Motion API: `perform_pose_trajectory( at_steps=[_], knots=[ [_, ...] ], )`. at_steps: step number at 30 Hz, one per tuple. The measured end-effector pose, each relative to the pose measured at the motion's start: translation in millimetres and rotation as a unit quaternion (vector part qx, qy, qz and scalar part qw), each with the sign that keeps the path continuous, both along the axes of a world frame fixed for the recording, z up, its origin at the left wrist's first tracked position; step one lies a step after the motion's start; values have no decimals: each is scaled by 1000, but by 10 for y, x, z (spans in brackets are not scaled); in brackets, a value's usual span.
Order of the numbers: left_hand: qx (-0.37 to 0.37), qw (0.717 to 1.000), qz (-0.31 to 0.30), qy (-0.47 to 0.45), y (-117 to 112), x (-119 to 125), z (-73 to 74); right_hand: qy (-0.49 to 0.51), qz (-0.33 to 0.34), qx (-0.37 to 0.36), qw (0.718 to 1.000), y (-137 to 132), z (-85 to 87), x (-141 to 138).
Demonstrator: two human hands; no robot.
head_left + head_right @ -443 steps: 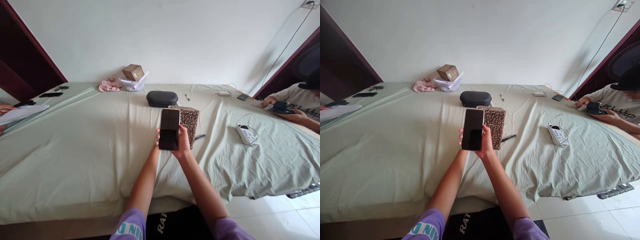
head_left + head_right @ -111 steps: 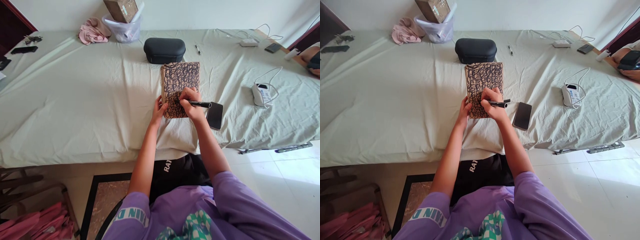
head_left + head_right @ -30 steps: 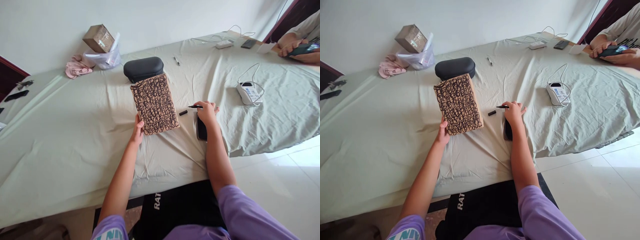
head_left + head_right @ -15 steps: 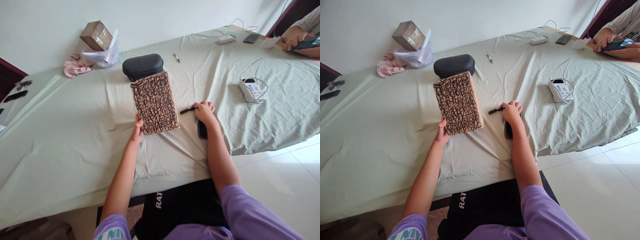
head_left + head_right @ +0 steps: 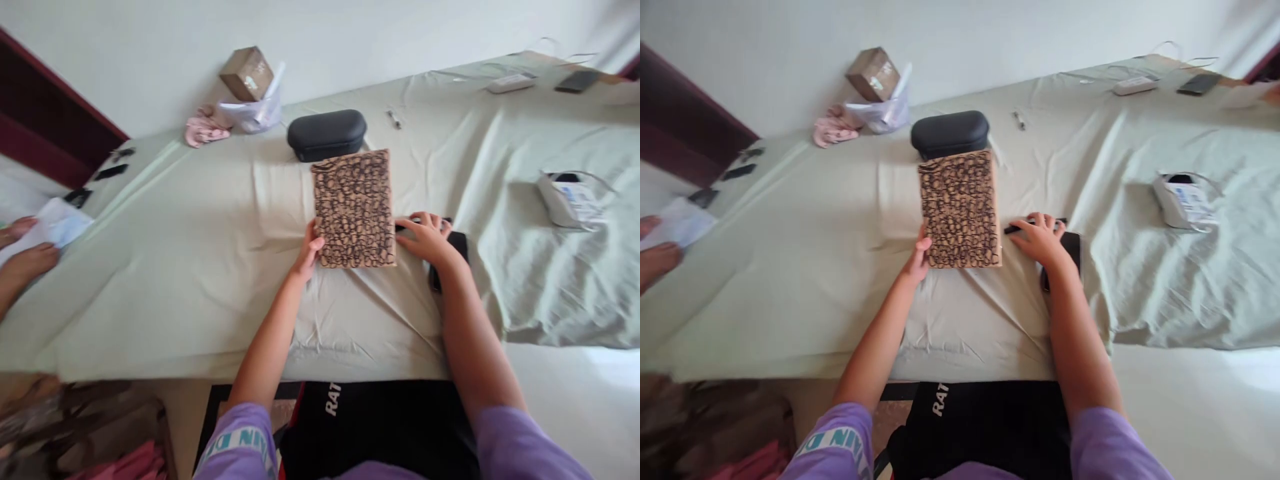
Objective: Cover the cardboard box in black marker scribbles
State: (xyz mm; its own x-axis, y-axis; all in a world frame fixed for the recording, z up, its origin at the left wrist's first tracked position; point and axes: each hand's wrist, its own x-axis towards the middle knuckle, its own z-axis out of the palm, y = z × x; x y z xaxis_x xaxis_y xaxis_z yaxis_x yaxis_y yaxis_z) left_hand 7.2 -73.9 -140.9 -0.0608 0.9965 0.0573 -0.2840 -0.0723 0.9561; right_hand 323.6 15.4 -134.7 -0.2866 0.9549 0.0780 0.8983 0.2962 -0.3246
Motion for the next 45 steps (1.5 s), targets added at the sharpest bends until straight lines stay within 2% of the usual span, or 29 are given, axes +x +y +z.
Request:
perform_pose_trajectory(
  at_steps=[4, 6, 11, 15, 18, 20, 23, 24, 26, 33, 38, 45],
  knots=[
    [-29, 999, -8, 12, -2, 0, 53, 3, 4, 44, 999, 141, -179, -28],
    [-31, 999, -9, 12, -2, -5, 70, 23, 3, 54, 998, 199, -214, -44],
    [-11, 1000, -17, 12, -18, -2, 94, 132, 7, 60, 989, 203, -74, -66],
    [-3, 1000, -21, 17, -26, 1, 111, 247, -8, 92, 965, 137, 81, -41],
    [-8, 1000, -21, 15, -28, 4, 119, 381, -15, 124, 916, 62, 164, -57],
    [-11, 1000, -22, 14, -25, 6, 117, 499, 2, 126, 857, 7, 222, -112],
    [-11, 1000, -23, 11, -18, 7, 104, 644, 24, 70, 762, -67, 334, -224],
    [-11, 1000, -23, 10, -15, 7, 98, 672, 24, 47, 738, -88, 375, -254],
    [-11, 1000, -22, 10, -7, 7, 86, 698, 19, 4, 716, -124, 450, -289],
    [-4, 1000, -18, 18, 16, 1, 51, 681, 18, -110, 724, -175, 549, -268],
    [-1, 1000, -18, 19, 20, -5, 38, 628, 38, -151, 763, -176, 522, -317],
    [1, 1000, -20, 15, 16, -4, 26, 587, 59, -200, 783, -123, 500, -322]
  ],
)
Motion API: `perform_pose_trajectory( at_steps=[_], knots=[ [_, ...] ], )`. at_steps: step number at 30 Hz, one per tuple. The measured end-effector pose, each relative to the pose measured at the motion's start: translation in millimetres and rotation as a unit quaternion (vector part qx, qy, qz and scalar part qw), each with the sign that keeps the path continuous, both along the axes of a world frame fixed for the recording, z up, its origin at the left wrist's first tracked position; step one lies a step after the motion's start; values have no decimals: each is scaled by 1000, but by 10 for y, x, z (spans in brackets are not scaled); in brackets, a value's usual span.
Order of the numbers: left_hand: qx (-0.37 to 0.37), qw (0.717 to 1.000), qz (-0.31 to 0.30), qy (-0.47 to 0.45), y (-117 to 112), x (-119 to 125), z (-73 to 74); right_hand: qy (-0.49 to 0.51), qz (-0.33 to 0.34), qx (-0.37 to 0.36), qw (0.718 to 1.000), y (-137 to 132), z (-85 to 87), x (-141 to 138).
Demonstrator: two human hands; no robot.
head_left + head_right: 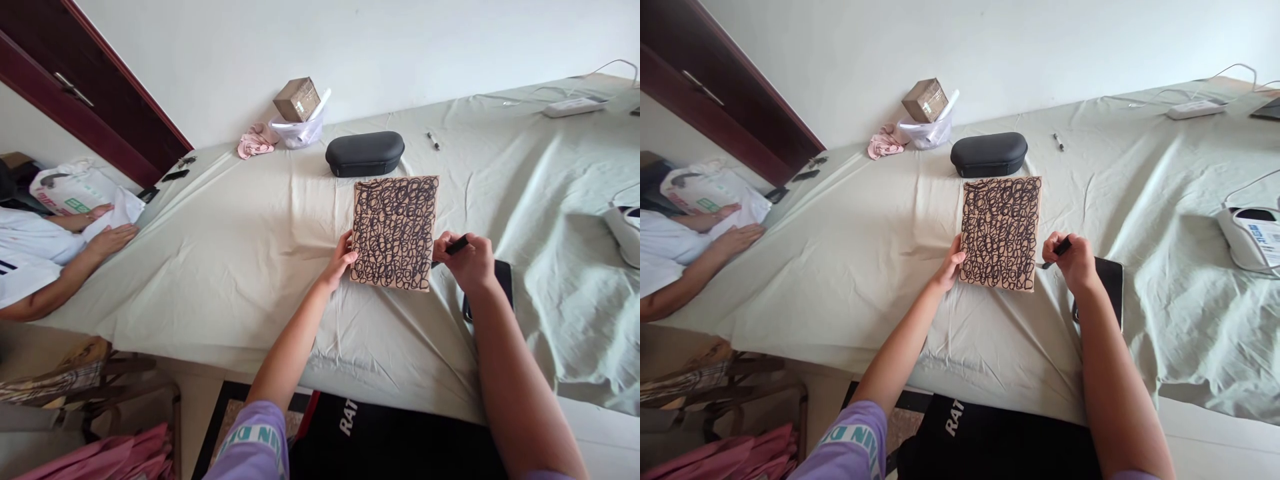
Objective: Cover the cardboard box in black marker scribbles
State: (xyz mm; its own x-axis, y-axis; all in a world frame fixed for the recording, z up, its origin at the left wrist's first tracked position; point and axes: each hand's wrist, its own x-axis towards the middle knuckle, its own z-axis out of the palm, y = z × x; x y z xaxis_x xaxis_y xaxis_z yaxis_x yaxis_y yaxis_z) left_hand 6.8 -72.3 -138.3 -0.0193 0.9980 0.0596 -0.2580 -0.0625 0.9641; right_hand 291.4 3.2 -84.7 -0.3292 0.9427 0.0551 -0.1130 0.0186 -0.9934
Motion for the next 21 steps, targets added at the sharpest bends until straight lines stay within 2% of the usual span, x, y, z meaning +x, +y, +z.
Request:
perform_pose_trajectory(
  at_steps=[9, 15, 21],
  knots=[
    [-5, 1000, 6, -7, -28, 13, 35, 63, 11, 11, 998, -4, 49, -1],
    [-3, 1000, 13, -22, -54, 45, 79, 100, -17, 13, 995, -56, 24, -70],
    [-2, 1000, 11, -23, -57, 45, 81, 63, -7, 25, 998, -77, -53, -122]
  ],
)
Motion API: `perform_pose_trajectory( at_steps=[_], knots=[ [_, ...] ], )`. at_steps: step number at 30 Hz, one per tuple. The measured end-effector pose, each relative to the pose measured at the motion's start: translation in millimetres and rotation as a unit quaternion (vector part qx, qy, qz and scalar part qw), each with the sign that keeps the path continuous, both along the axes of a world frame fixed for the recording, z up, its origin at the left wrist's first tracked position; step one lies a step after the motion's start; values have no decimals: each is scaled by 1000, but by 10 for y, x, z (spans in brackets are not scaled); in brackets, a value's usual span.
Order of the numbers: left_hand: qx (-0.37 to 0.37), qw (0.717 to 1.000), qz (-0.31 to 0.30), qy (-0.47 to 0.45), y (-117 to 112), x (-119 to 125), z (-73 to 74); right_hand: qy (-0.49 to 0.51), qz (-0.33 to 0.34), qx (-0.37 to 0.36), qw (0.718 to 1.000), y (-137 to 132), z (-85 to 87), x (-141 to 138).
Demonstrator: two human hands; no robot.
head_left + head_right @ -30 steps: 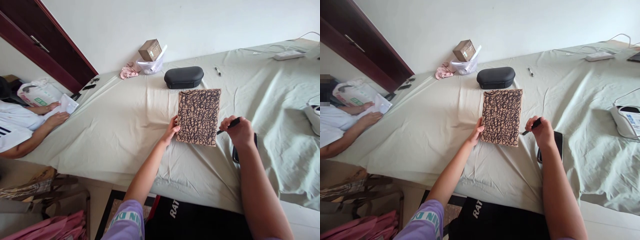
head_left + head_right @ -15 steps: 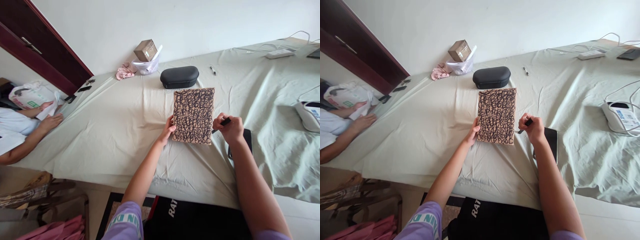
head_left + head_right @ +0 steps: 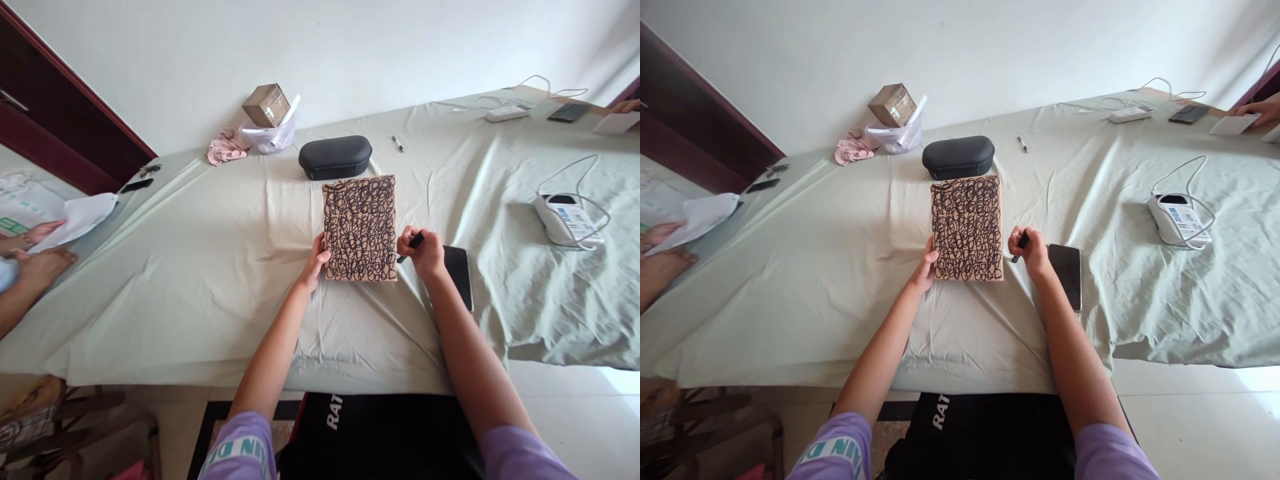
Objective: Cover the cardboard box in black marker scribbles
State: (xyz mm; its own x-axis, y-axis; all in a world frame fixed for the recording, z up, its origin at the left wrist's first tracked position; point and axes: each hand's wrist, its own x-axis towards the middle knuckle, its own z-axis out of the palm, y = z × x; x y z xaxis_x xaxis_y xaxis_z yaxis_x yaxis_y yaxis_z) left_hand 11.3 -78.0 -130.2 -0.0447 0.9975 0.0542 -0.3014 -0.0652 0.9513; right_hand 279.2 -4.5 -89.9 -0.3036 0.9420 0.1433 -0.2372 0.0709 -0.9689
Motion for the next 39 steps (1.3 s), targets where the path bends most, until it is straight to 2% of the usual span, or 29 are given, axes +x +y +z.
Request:
perform_pose_trajectory(
  at_steps=[4, 10, 17, 24, 39],
  knots=[
    [6, 1000, 2, -8, -5, 0, 1, -11, 33, -4, 999, 17, -70, 6],
    [7, 1000, -1, 3, -7, 5, 5, 3, -4, 33, 999, -17, -176, -22],
    [7, 1000, -3, 5, 21, -23, -53, 32, -45, 51, 997, 2, -145, -36],
    [7, 1000, -9, 12, 20, -45, -63, 43, -37, 42, 998, 38, -193, -17],
    [10, 1000, -8, 19, 3, -31, -23, 46, -36, 15, 998, 12, -159, 0]
  ],
)
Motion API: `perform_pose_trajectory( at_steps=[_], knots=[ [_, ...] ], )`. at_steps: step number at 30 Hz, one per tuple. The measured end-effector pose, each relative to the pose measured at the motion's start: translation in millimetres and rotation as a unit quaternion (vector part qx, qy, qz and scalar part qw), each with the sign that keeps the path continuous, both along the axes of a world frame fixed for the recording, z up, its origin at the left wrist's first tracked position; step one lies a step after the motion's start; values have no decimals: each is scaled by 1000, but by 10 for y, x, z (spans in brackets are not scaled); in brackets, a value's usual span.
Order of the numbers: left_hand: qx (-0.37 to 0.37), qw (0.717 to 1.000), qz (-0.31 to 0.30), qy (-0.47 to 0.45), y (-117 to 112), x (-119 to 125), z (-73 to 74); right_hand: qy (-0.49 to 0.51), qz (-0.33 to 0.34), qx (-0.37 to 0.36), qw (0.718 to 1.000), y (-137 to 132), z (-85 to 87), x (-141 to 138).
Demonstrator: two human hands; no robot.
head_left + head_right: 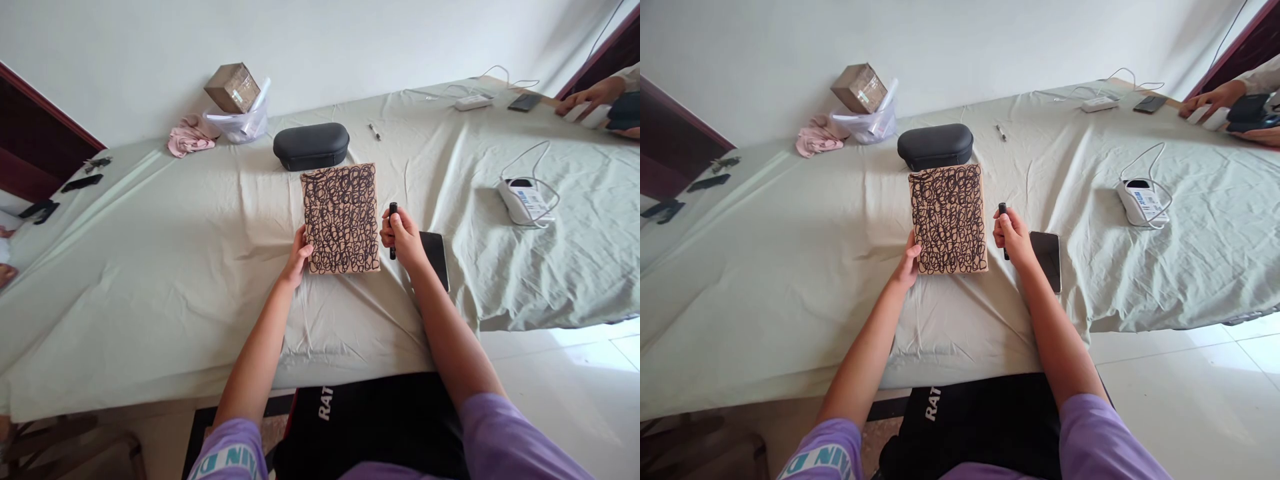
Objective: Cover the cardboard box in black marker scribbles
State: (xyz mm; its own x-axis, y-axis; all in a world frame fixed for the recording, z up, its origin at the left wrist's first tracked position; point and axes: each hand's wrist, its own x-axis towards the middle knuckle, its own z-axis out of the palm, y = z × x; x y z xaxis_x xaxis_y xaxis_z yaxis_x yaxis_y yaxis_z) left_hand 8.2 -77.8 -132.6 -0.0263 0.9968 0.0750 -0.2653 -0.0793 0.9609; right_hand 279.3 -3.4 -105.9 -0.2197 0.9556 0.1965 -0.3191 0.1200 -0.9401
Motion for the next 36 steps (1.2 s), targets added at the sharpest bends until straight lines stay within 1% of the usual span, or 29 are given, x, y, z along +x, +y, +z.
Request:
perform_pose_trajectory(
  at_steps=[4, 7, 11, 14, 23, 26, 28, 30, 32, 34, 36],
  knots=[
    [-5, 1000, 0, -1, -2, 1, 12, 18, -1, 3, 1000, 2, -7, -19],
    [-1, 1000, 1, -4, 2, 7, 17, -3, -5, 8, 1000, 11, -22, -20],
    [-1, 1000, 1, -12, 7, 14, 12, -34, -41, 12, 998, 19, -30, 5],
    [-1, 1000, 2, -9, 9, 12, 3, -33, -62, 7, 998, 5, -16, 13],
    [7, 1000, 1, 3, 10, -2, -9, 16, -41, -40, 998, 6, 57, 23],
    [7, 1000, -1, 6, 12, 0, -4, 1, -43, -37, 998, -7, 88, 40],
    [6, 1000, -2, 5, 12, 0, -2, -1, -59, -23, 998, -16, 88, 40],
    [4, 1000, -3, 3, 10, 0, -2, -3, -88, 4, 996, -8, 50, 32],
    [3, 1000, -2, 4, 7, -1, -3, -33, -120, 31, 992, 27, -32, 21],
    [4, 1000, -1, 5, 5, 0, -7, -104, -143, 47, 983, 82, -146, 16],
    [4, 1000, -1, 2, 5, 2, -10, -201, -157, 58, 965, 138, -265, 23]
  ],
)
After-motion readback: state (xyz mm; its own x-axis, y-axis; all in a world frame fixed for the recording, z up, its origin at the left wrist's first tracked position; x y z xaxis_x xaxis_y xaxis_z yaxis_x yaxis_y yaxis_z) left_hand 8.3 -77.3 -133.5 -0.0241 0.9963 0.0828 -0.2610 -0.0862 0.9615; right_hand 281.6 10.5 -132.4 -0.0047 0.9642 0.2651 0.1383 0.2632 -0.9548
